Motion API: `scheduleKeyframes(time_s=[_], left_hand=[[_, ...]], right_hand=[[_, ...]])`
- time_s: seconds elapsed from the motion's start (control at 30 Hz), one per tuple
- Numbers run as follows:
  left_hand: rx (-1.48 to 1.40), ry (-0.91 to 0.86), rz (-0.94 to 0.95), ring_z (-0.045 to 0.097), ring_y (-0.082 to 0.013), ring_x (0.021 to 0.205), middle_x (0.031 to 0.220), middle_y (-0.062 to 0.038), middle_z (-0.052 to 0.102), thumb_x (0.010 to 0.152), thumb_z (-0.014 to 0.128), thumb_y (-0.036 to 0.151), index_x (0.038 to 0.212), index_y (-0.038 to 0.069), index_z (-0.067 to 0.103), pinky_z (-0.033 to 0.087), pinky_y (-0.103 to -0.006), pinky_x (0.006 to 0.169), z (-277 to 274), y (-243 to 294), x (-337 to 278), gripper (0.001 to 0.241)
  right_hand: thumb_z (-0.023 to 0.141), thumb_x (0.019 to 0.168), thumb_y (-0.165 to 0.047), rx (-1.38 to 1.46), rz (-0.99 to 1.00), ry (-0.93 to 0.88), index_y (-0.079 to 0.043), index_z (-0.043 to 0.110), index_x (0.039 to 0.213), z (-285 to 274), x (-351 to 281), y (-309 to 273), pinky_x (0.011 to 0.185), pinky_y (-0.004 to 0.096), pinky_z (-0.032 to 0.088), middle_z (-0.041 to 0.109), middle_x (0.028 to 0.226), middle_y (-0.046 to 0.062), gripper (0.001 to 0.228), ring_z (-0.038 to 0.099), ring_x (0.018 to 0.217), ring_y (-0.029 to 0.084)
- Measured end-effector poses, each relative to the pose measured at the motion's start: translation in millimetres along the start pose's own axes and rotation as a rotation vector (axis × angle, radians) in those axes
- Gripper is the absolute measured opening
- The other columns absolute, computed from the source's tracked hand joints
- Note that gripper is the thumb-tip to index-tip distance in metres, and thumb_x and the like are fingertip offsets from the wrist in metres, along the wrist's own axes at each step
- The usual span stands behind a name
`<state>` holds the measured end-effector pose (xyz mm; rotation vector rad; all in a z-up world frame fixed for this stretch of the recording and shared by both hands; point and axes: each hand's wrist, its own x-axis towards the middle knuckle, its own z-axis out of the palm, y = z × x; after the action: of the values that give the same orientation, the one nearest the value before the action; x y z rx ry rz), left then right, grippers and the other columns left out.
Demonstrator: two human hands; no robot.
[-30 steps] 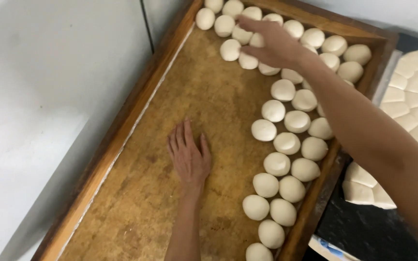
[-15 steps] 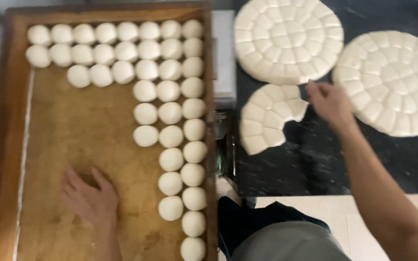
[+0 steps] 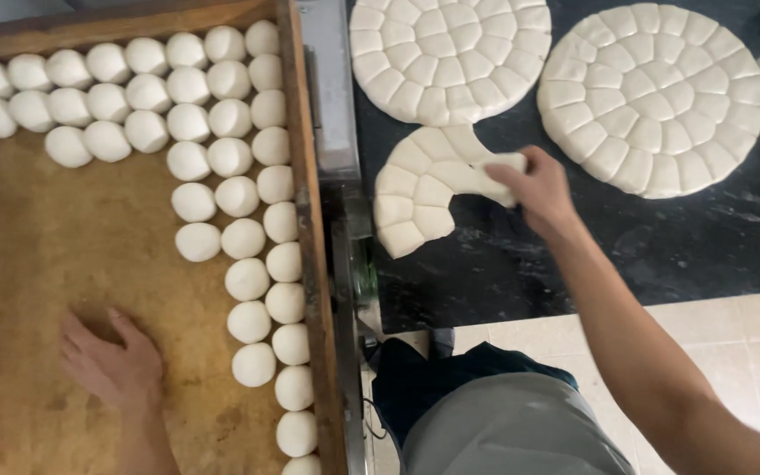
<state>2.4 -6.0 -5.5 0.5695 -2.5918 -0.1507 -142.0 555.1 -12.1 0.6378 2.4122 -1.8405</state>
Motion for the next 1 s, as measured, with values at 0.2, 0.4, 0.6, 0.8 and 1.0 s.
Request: scheduleKeyframes(time_s=[0.2, 0.4, 0.6, 0.8, 1.0], left_hand=[[0.03, -0.001, -0.017, 0.051, -0.0516, 0.114, 0.134, -0.037, 0.056, 0.11, 0.066, 0.008, 0.15, -0.014, 0.046, 0.04, -0.056, 0.098, 2, 5, 2, 0.049], [0.041, -0.051, -0.047, 0.049, -0.0499, 0.115, 0.132, -0.036, 0.055, 0.113, 0.062, 0.009, 0.148, -0.016, 0.046, 0.04, -0.0559, 0.097, -1, 11, 4, 0.046], [-0.022, -0.048, -0.011, 0.045, -0.055, 0.121, 0.138, -0.041, 0.051, 0.117, 0.062, 0.008, 0.15, -0.019, 0.043, 0.034, -0.0586, 0.105, -1, 5, 0, 0.047], [-0.032, -0.039, -0.054, 0.048, -0.0503, 0.118, 0.132, -0.036, 0.053, 0.115, 0.065, 0.003, 0.15, -0.015, 0.042, 0.038, -0.0552, 0.101, -4, 15, 1, 0.045], [-0.037, -0.058, -0.068, 0.047, -0.0512, 0.123, 0.139, -0.036, 0.05, 0.116, 0.064, 0.003, 0.152, -0.014, 0.039, 0.036, -0.0571, 0.104, -6, 18, 2, 0.047]], right_hand=[[0.067, 0.104, -0.014, -0.214, -0.251, 0.112, 0.002, 0.039, 0.138, -60, -73, -14, 0.063, 0.032, 0.051, 0.06, 0.101, 0.02, 0.047, 0.06, 0.08, 0.022], [0.058, 0.103, -0.036, -1.084, -0.73, -0.058, -0.01, 0.063, 0.115, -56, -31, 72, 0.095, 0.047, 0.042, 0.053, 0.126, 0.018, 0.029, 0.049, 0.112, 0.033], [0.084, 0.086, -0.019, -0.674, -0.807, 0.168, -0.002, 0.058, 0.106, 7, -5, 37, 0.109, 0.057, 0.039, 0.059, 0.111, 0.017, 0.036, 0.057, 0.103, 0.037], [0.075, 0.093, -0.023, -0.942, -0.811, -0.048, -0.012, 0.066, 0.107, -58, -99, 87, 0.101, 0.042, 0.045, 0.062, 0.118, 0.008, 0.02, 0.06, 0.11, 0.023], [0.085, 0.094, -0.02, -0.789, -0.744, 0.277, -0.003, 0.062, 0.108, -36, 8, 48, 0.095, 0.045, 0.046, 0.059, 0.108, 0.013, 0.032, 0.055, 0.105, 0.032]])
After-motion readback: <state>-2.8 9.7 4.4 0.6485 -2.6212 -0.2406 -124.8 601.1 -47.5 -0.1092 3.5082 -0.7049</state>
